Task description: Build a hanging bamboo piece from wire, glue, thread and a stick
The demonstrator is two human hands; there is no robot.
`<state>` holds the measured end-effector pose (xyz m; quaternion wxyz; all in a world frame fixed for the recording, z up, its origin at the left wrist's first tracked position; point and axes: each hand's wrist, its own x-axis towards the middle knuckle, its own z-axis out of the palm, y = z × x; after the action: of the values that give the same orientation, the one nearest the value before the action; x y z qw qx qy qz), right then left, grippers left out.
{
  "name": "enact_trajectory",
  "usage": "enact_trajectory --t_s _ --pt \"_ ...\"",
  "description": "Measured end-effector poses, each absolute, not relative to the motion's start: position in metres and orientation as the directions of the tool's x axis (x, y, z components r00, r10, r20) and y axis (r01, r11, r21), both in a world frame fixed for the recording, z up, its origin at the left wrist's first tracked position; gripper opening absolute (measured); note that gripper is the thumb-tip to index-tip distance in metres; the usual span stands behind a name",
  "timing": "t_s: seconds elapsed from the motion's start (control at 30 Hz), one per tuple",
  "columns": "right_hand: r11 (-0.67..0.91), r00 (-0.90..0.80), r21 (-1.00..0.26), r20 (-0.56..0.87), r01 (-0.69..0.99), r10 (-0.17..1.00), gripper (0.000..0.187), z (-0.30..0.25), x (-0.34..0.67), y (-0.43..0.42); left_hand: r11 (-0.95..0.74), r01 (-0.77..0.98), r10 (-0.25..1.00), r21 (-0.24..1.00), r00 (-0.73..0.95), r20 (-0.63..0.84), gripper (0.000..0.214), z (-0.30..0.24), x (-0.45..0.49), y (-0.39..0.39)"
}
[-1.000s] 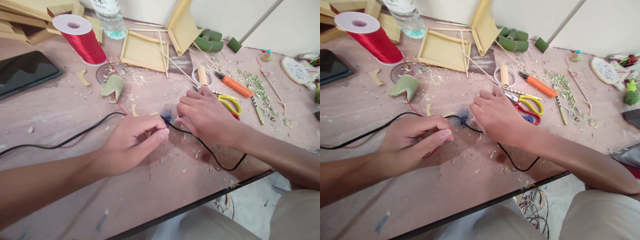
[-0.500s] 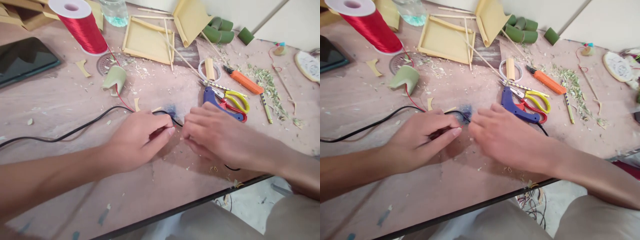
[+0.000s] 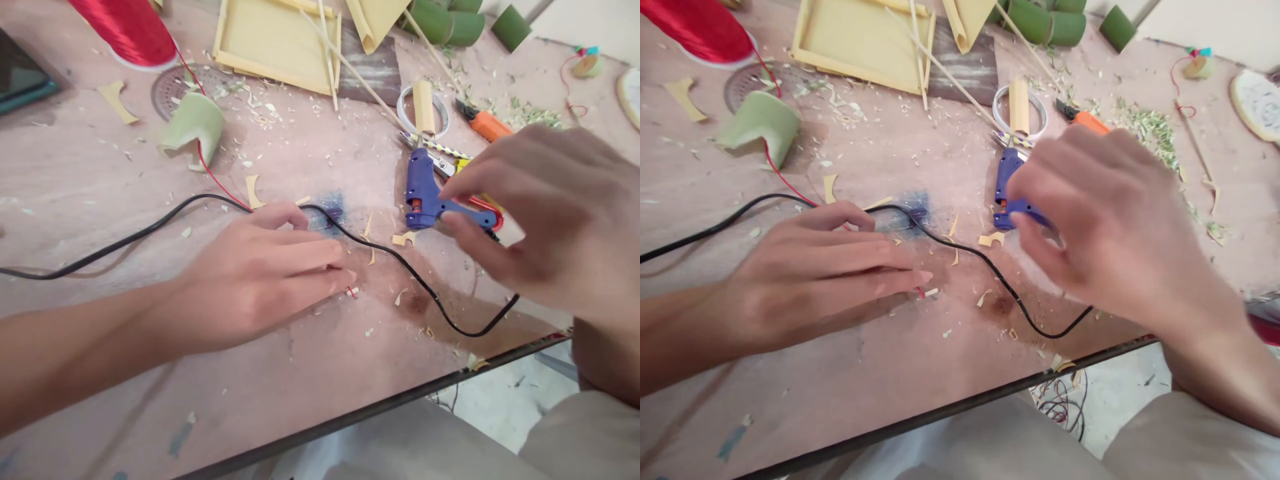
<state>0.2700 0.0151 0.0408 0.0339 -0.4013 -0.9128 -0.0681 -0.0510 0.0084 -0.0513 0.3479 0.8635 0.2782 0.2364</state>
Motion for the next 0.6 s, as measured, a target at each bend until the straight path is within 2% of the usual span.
enact_trajectory --t_s 0.07,0.13,0.2,0.27,0.43,0.53,0.6 --pt "0.518 -0.523 0.103 0.022 0.849 0.852 0.023 0.042 0.288 0.024 -0.73 0.267 0.53 0.629 0.802 0.274 0.023 -0.054 -0.053 0.008" --pt "0.481 -0.477 0.066 -0.062 0.874 0.877 0.04 0.037 0.3 0.033 -0.795 0.27 0.493 0.543 0.809 0.32 0.024 -0.056 -0.054 0.008" --pt "0.487 -0.481 0.054 -0.092 0.872 0.872 0.043 0.027 0.304 0.038 -0.846 0.255 0.439 0.468 0.832 0.34 0.027 -0.057 -0.056 0.008" --pt "0.493 -0.487 0.079 -0.082 0.866 0.869 0.041 0.017 0.301 0.039 -0.866 0.224 0.399 0.447 0.848 0.349 0.027 -0.057 -0.057 0.008" --pt "0.461 -0.472 0.105 0.12 0.881 0.874 0.038 -0.001 0.29 0.031 -0.832 0.215 0.419 0.512 0.848 0.325 0.026 -0.056 -0.058 0.003" --pt "0.522 -0.542 0.146 0.271 0.84 0.796 0.036 -0.003 0.292 0.029 -0.772 0.229 0.487 0.593 0.812 0.32 0.024 -0.053 -0.057 -0.002" --pt "0.588 -0.594 0.138 0.35 0.797 0.724 0.029 -0.001 0.293 0.03 -0.707 0.284 0.588 0.648 0.745 0.314 0.017 -0.051 -0.056 -0.004"
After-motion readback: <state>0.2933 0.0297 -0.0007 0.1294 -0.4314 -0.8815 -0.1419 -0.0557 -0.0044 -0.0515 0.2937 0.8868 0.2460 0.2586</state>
